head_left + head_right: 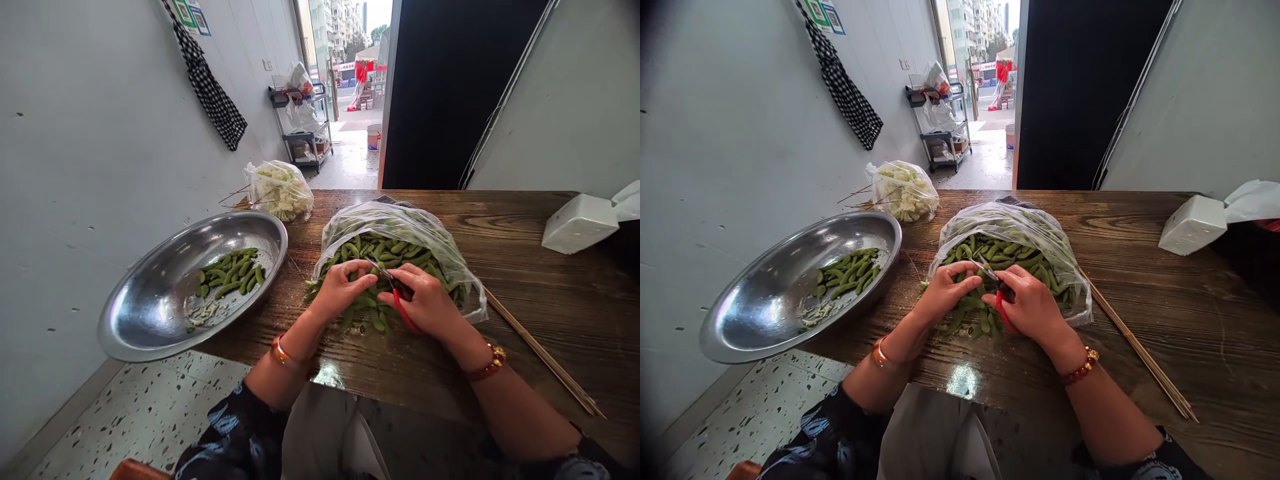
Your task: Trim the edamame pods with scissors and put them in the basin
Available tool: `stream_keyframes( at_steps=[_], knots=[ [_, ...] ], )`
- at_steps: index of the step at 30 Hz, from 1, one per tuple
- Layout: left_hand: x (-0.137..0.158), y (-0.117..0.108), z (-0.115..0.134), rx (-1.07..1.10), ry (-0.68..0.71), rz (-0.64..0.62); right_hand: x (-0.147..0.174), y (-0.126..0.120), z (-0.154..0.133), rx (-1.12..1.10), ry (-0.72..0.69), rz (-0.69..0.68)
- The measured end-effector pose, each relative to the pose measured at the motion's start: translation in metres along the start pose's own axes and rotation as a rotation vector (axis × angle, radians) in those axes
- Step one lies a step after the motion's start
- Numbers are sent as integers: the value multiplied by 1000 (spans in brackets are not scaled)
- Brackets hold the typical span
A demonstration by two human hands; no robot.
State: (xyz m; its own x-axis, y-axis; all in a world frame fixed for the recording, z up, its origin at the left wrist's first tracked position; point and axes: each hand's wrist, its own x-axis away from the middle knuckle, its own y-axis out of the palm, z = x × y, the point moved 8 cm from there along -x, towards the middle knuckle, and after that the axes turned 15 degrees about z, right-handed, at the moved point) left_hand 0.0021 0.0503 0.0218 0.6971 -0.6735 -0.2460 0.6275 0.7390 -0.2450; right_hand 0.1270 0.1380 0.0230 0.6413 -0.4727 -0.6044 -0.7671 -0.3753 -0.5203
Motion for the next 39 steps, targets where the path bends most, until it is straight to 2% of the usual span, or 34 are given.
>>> stream_keyframes(
  at_steps=[13, 23, 27, 29, 34, 39],
  knots=[
    [7, 16, 13, -19, 172, -170, 4, 5, -5, 22, -31, -57],
    [4, 10, 11, -87, 131, -124, 2, 5, -5, -35, -32, -82],
    [2, 8, 7, -24, 67, -114, 1, 6, -5, -26, -26, -123],
    [0, 5, 0, 60, -18, -72, 1, 7, -3, -21, -13, -130],
    [-4, -7, -22, 408, -313, 103, -2, -1, 5, -19, 31, -6],
    [-7, -10, -24, 628, -375, 154, -3, -5, 9, 1, 46, 50]
  ],
)
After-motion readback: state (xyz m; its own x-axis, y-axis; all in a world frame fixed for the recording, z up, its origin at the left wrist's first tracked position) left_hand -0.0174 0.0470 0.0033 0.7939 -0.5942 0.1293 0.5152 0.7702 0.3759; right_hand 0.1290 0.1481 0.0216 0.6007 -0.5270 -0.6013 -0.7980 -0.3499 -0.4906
